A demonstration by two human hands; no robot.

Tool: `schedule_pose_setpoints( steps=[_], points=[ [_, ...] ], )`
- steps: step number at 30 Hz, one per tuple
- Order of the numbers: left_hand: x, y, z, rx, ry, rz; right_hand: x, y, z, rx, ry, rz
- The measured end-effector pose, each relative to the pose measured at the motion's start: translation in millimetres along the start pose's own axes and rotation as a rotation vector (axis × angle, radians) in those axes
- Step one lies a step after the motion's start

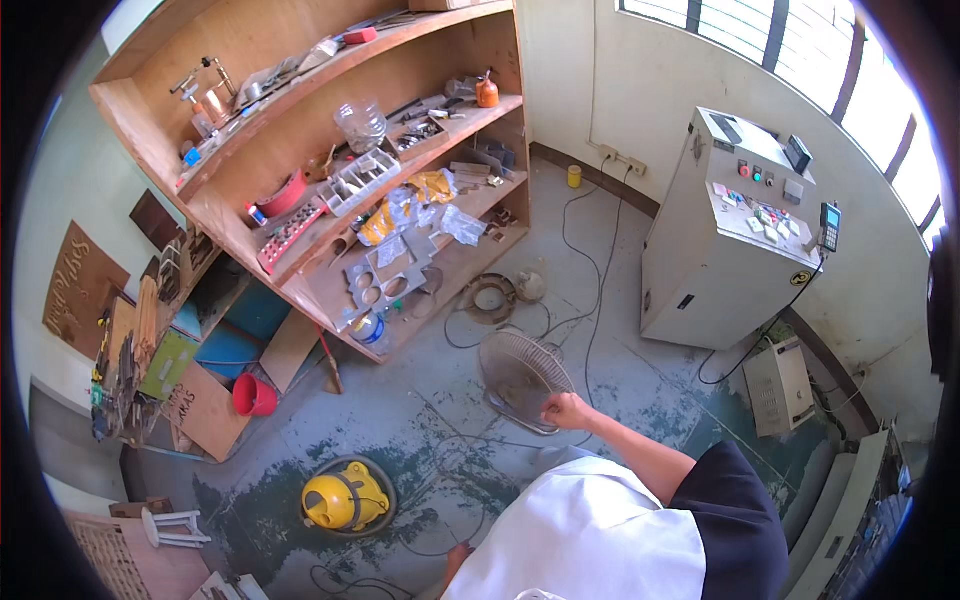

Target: Operating a CNC machine to cut shoe sole templates from a wooden board.

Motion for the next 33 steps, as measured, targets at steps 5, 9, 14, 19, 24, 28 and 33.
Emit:
schedule_pose_setpoints(
  steps=[5,9,14,19,24,28,33],
  points=[
    [-32,39,-12,-0.008,0.26,-0.755,-33,-51,2,-0.024,0.038,0.013],
    [-86,63,-33,-0.11,0.027,-0.206,-59,-127,-2,-0.068,-0.016,-0.014],
    [-191,123,-83,-0.282,-0.246,0.323,-104,-271,-12,-0.237,-0.092,-0.089],
    [-270,213,-126,-0.346,-0.186,0.341,-132,-397,-35,-0.232,-0.095,-0.055],
    [-302,291,-144,-0.441,-0.101,0.186,-105,-488,-87,-0.231,-0.211,-0.11],
    [-340,314,-141,-0.855,-0.124,-0.144,-22,-561,-157,-0.219,-0.401,-0.073],
    [-402,306,-173,-1.202,-0.253,0.109,127,-654,-235,-0.285,-0.804,0.218]
  ],
)
Point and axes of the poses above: each hand's wrist, its own z-axis away from the middle knuckle, its own y-axis out of the palm, x = y × z, the point moved 5 cm from there along -z, towards the middle knuckle, and after that the axes turned 10 degrees about x, right-handed, at the moved point
